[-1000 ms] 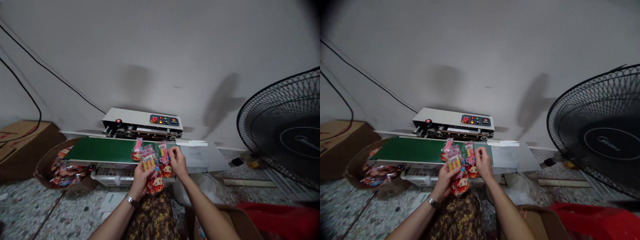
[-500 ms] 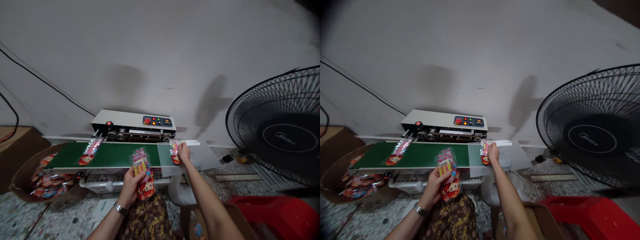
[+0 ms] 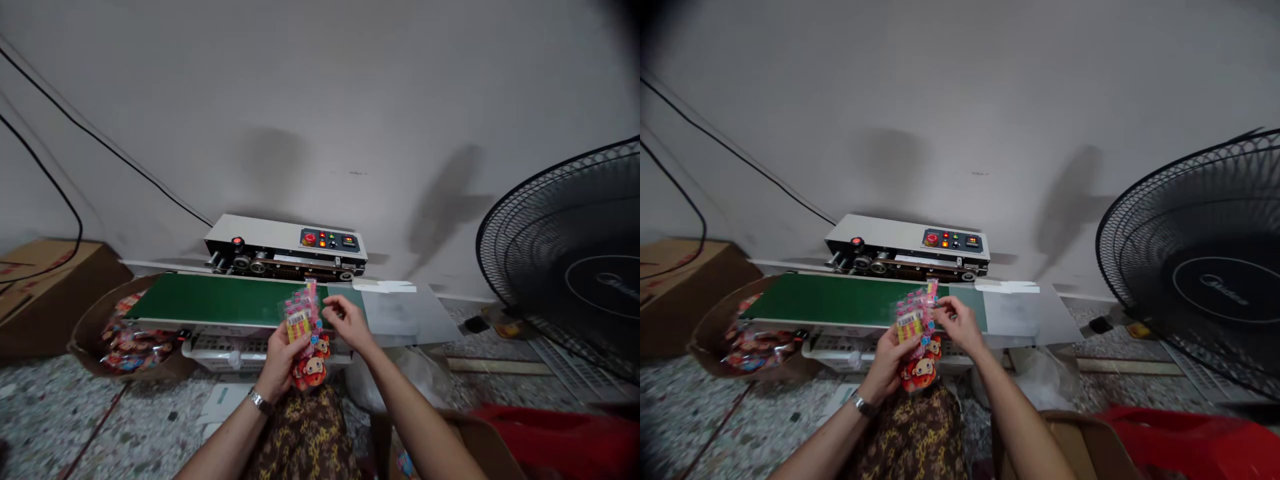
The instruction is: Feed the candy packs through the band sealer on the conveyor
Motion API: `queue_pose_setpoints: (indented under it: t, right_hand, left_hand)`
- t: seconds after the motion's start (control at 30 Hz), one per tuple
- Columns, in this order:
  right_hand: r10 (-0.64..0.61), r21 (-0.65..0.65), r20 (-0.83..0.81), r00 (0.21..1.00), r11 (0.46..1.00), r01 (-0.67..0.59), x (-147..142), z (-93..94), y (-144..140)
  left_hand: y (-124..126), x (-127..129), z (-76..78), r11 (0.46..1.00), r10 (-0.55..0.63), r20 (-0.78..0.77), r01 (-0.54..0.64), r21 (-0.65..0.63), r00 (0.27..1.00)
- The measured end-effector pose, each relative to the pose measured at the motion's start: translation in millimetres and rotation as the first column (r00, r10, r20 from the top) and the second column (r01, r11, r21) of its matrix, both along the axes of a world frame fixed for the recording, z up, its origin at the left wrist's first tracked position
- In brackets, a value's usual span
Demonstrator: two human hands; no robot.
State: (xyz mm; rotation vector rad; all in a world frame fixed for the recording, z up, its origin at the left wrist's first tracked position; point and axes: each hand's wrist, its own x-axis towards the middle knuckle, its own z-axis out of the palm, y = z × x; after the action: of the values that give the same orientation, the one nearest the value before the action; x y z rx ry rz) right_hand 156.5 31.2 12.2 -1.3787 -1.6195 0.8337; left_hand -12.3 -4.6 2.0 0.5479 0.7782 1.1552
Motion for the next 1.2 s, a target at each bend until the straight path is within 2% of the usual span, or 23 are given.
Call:
queue_pose_setpoints:
  t: [0.07, 0.17, 0.33, 0.4, 0.53, 0.63, 0.73, 0.8, 0.9, 1.07, 1.2]
  right_hand:
    - [-0.02, 0.046, 0.033, 0.999, 0.999, 0.018, -12, 6.0, -12]
    - [-0.126, 0.106, 0.074, 0.989, 0.987, 0.118, -18, 7.3, -19]
    - [-0.319, 0.099, -0.048, 0.947, 0.942, 0.322, -11, -6.5, -17]
    - [-0.322, 0.077, -0.12, 0.939, 0.94, 0.332, -10, -12.6, -16]
    - [-0.227, 0.01, -0.229, 0.947, 0.972, 0.235, -8, -19.5, -14]
    - [-0.296, 0.02, -0.229, 0.927, 0.951, 0.309, 10, -24.2, -8]
    - [-0.485, -0.004, -0.095, 0.869, 0.873, 0.487, 47, -33.6, 1]
    - [-0.588, -0.03, 0.116, 0.801, 0.804, 0.594, 74, -42.2, 8]
    - [-0.61, -0.048, 0.364, 0.704, 0.743, 0.668, 101, -54.9, 20]
    - [-0.582, -0.066, 0.456, 0.673, 0.732, 0.678, 100, -62.9, 49]
    - [-0.506, -0.087, 0.501, 0.702, 0.778, 0.622, 80, -53.5, 64]
  left_hand:
    - [-1, 3, 0.0, 1.0, -0.007, 0.009, 0.007, 0.007, 1.0]
    - [-2, 7, -0.2, 0.999, -0.029, 0.018, 0.028, 0.019, 0.999]
    - [-1, 8, 0.9, 1.0, -0.004, 0.014, 0.004, 0.014, 1.0]
    - [0, 8, 1.5, 1.0, 0.013, 0.011, -0.013, 0.004, 1.0]
    - [-1, 10, 2.5, 1.0, -0.01, 0.018, 0.01, -0.015, 1.0]
    - [-3, 10, 0.7, 0.999, -0.01, 0.013, 0.01, -0.036, 1.0]
    - [-3, 5, -4.3, 0.998, -0.003, 0.005, 0.004, -0.066, 1.0]
    - [-3, 2, -7.7, 0.997, 0.005, -0.005, -0.006, -0.079, 1.0]
    - [-2, -2, -9.4, 0.996, 0.007, -0.031, -0.01, -0.085, 1.0]
    - [0, -3, -4.0, 0.998, 0.017, -0.042, -0.019, -0.061, 0.999]
    - [2, -4, -2.4, 0.999, 0.014, -0.04, -0.016, -0.035, 0.999]
